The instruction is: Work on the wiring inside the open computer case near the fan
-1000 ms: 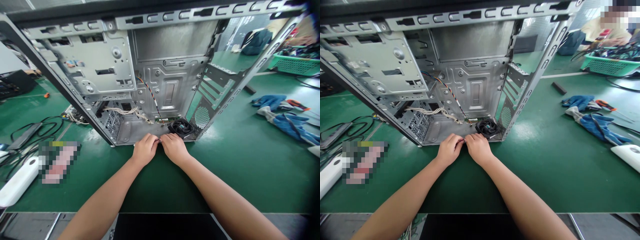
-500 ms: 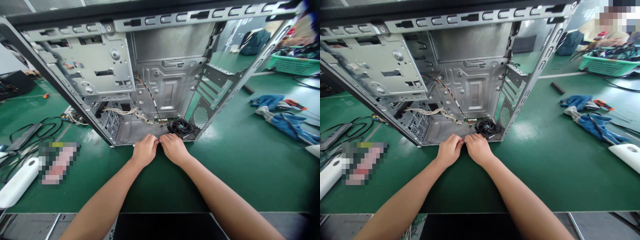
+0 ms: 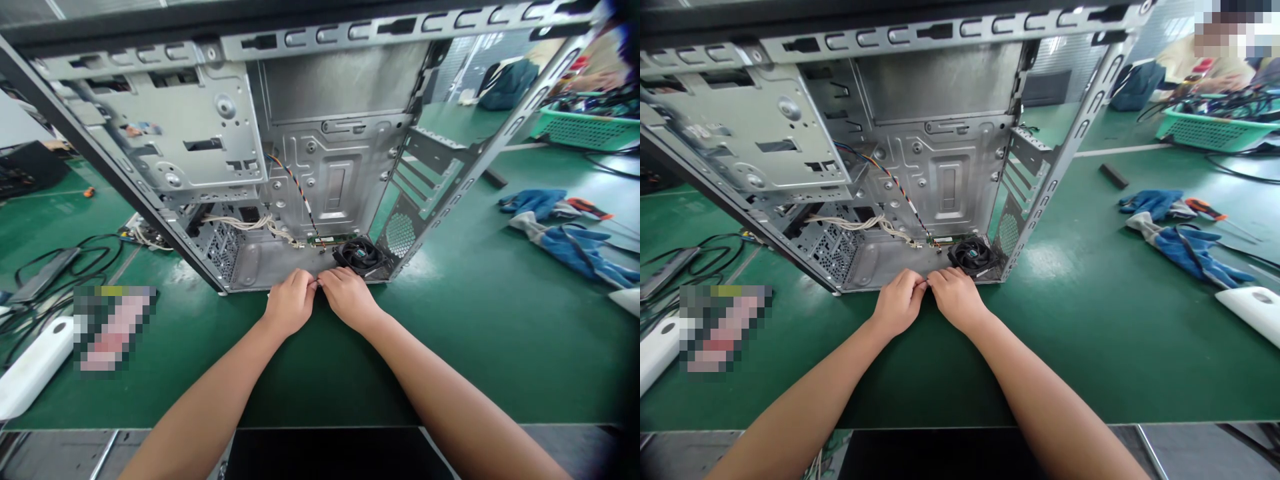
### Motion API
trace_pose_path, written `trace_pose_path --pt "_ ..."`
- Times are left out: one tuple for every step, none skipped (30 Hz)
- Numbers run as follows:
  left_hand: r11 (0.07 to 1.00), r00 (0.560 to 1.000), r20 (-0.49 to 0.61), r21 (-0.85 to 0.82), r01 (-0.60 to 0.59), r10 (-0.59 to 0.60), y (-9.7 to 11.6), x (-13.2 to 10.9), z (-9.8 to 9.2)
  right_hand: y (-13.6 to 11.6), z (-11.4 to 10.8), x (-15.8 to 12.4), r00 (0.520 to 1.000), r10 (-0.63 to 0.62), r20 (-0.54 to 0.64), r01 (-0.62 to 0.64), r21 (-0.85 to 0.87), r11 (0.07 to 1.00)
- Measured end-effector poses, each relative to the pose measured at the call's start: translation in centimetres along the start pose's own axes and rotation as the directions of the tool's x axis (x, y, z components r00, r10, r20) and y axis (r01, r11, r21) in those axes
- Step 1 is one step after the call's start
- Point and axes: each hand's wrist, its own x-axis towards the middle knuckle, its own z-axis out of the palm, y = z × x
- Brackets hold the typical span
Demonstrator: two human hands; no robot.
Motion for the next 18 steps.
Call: trace_pose_path --pt "1.000 1.000 0.005 -0.010 0.007 -0.007 0.03 0.02 -0.01 0.01 0.00 -0.01 1.000 0.001 0.002 -0.001 -0.001 1.000" --pt "1.000 1.000 0.010 -0.020 0.015 -0.015 0.06 0.03 -0.01 0.02 0.00 -0.01 1.000 0.001 0.003 -0.001 0.000 1.000" --pt "0.999 1.000 0.014 -0.028 0.021 -0.021 0.07 0.04 -0.01 0.02 -0.01 -0.02 1.000 0.002 0.004 -0.002 0.003 1.000" --pt "0.999 1.000 0.016 -0.032 0.027 -0.026 0.07 0.03 -0.01 0.02 -0.02 -0.03 1.000 0.002 0.005 -0.003 0.007 1.000" --pt "0.999 0.999 0.017 -0.036 0.031 -0.030 0.06 0.02 0.00 0.02 -0.03 -0.03 1.000 0.002 0.006 -0.002 0.011 1.000" --pt "0.999 0.999 0.014 -0.040 0.032 -0.032 0.04 -0.01 0.01 0.01 -0.06 -0.04 1.000 0.002 0.008 -0.002 0.015 1.000" --pt "0.999 1.000 0.008 -0.045 0.029 -0.028 0.02 -0.04 0.03 0.01 -0.09 -0.04 1.000 -0.001 0.010 0.000 0.018 1.000" --pt "0.999 1.000 0.000 -0.050 0.021 -0.021 -0.02 -0.07 0.06 -0.01 -0.13 -0.04 1.000 -0.004 0.014 0.004 0.019 1.000" --pt "0.998 1.000 -0.009 -0.054 0.011 -0.011 -0.07 -0.10 0.09 -0.02 -0.17 -0.04 1.000 -0.007 0.018 0.006 0.019 1.000" --pt "0.998 1.000 -0.018 -0.057 -0.002 0.001 -0.11 -0.13 0.11 -0.04 -0.21 -0.04 1.000 -0.010 0.024 0.010 0.018 1.000" --pt "0.998 1.000 -0.027 -0.056 -0.014 0.013 -0.15 -0.14 0.12 -0.07 -0.25 -0.03 0.999 -0.012 0.029 0.011 0.017 1.000" --pt "0.998 0.999 -0.032 -0.051 -0.024 0.023 -0.18 -0.15 0.11 -0.10 -0.30 -0.02 0.999 -0.012 0.034 0.012 0.015 1.000" --pt "0.998 0.999 -0.035 -0.046 -0.031 0.029 -0.21 -0.14 0.10 -0.13 -0.34 -0.01 0.999 -0.011 0.038 0.011 0.012 1.000" --pt "0.999 0.999 -0.036 -0.040 -0.035 0.034 -0.21 -0.13 0.07 -0.16 -0.38 0.01 0.999 -0.010 0.041 0.009 0.010 1.000" --pt "0.999 0.999 -0.035 -0.036 -0.036 0.035 -0.20 -0.11 0.04 -0.18 -0.42 0.01 0.999 -0.009 0.042 0.008 0.008 1.000" --pt "0.999 0.999 -0.033 -0.033 -0.034 0.033 -0.18 -0.09 0.00 -0.21 -0.46 0.02 0.999 -0.008 0.041 0.008 0.008 1.000" --pt "0.999 0.999 -0.029 -0.032 -0.031 0.030 -0.14 -0.08 -0.03 -0.22 -0.50 0.02 0.999 -0.009 0.039 0.008 0.010 1.000" --pt "0.999 0.999 -0.025 -0.032 -0.027 0.026 -0.10 -0.08 -0.06 -0.23 -0.52 0.02 0.999 -0.010 0.036 0.010 0.013 1.000"
